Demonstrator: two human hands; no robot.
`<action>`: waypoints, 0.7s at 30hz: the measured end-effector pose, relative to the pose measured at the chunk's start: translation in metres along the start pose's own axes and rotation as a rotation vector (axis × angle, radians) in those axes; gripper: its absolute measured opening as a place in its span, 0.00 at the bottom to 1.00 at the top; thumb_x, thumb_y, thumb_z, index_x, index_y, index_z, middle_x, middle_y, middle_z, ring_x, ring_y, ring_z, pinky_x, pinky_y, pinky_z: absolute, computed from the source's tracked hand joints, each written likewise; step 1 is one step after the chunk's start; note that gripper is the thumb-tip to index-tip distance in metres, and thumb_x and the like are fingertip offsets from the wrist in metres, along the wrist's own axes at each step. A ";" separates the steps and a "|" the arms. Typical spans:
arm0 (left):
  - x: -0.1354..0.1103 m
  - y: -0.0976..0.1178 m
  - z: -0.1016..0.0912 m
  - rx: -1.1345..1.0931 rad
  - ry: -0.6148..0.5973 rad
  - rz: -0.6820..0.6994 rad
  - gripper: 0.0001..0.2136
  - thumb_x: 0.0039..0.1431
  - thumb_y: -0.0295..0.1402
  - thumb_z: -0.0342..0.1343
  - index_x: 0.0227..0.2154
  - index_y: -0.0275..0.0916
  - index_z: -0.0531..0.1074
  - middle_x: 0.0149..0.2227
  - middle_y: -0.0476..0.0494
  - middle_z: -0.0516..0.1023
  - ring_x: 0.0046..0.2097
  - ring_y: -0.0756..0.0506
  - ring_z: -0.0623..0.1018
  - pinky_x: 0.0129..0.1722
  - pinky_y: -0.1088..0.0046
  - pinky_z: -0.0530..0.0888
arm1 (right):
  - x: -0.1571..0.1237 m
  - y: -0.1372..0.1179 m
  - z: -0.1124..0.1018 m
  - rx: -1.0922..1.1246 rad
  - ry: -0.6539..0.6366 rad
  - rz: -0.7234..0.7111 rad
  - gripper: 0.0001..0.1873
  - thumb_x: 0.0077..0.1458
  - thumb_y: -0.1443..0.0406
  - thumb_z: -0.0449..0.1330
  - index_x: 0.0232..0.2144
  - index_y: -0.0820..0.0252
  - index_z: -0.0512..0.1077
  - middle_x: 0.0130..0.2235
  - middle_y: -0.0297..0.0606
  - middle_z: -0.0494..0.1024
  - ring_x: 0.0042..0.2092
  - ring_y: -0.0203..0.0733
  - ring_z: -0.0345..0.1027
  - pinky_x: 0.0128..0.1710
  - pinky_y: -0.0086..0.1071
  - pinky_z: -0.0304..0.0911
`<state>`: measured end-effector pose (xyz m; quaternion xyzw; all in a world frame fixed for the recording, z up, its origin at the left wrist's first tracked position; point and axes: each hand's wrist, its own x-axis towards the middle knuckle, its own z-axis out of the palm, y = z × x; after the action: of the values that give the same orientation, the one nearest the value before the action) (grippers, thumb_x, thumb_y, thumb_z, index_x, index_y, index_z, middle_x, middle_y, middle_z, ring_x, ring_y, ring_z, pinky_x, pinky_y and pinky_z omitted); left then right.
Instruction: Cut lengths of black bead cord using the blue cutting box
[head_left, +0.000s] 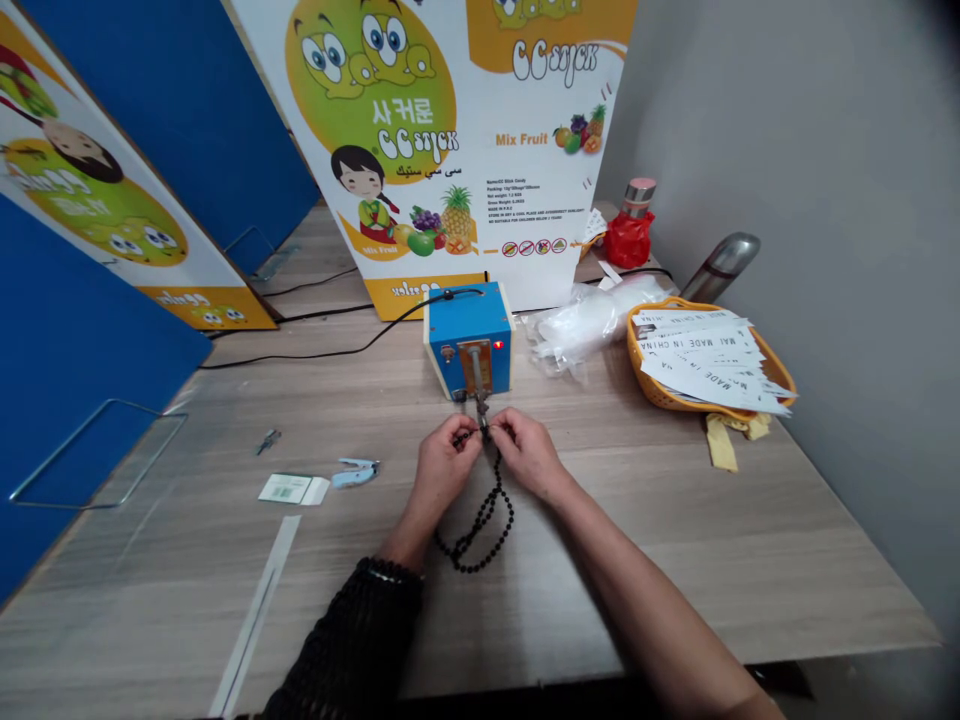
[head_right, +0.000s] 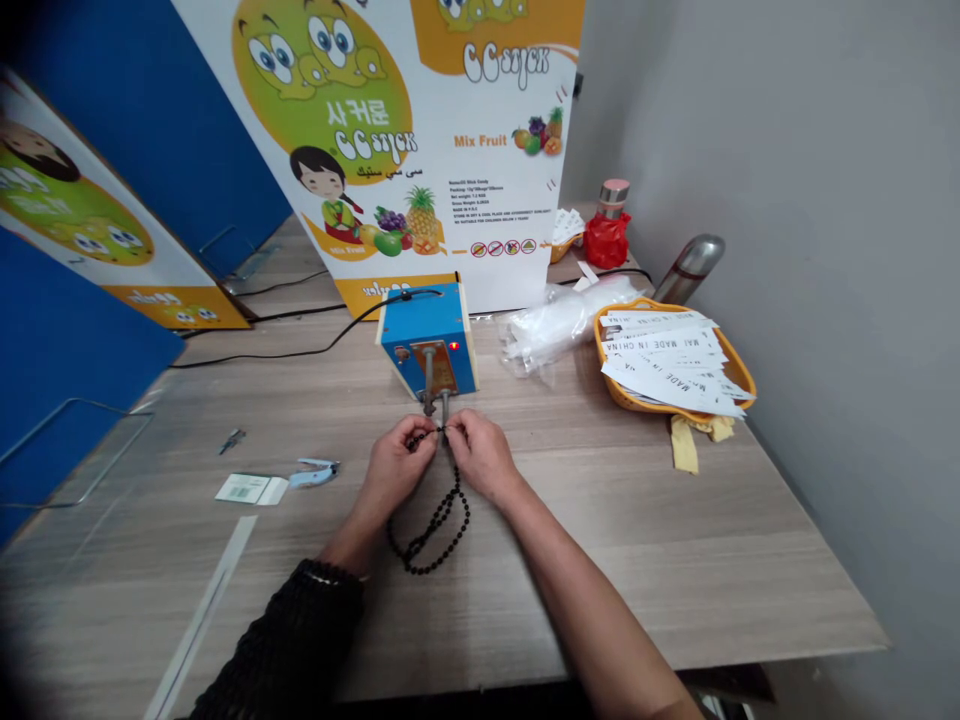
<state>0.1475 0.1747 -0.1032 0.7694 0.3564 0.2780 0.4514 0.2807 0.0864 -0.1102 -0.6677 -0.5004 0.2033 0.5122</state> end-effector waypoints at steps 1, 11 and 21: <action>0.000 0.001 0.000 0.003 -0.001 0.000 0.07 0.54 0.36 0.53 0.32 0.38 0.71 0.28 0.49 0.74 0.30 0.48 0.71 0.32 0.75 0.66 | -0.001 0.000 0.000 0.004 0.000 0.002 0.06 0.62 0.67 0.54 0.32 0.60 0.69 0.31 0.34 0.72 0.33 0.38 0.65 0.33 0.28 0.56; -0.007 0.001 0.003 -0.026 -0.003 -0.017 0.07 0.55 0.35 0.54 0.32 0.38 0.71 0.27 0.50 0.73 0.29 0.48 0.71 0.31 0.75 0.66 | -0.005 -0.001 -0.002 0.009 -0.018 0.026 0.05 0.61 0.67 0.55 0.33 0.60 0.70 0.31 0.34 0.73 0.32 0.38 0.65 0.34 0.28 0.56; -0.031 0.019 -0.007 -0.272 -0.061 -0.179 0.17 0.56 0.44 0.56 0.41 0.35 0.72 0.30 0.45 0.75 0.27 0.49 0.72 0.26 0.76 0.67 | -0.019 -0.024 -0.013 0.061 0.022 0.028 0.08 0.61 0.64 0.54 0.31 0.60 0.69 0.29 0.33 0.71 0.30 0.37 0.62 0.31 0.28 0.55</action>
<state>0.1296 0.1469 -0.0862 0.6744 0.3686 0.2590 0.5850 0.2723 0.0631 -0.0885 -0.6609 -0.4790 0.2182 0.5349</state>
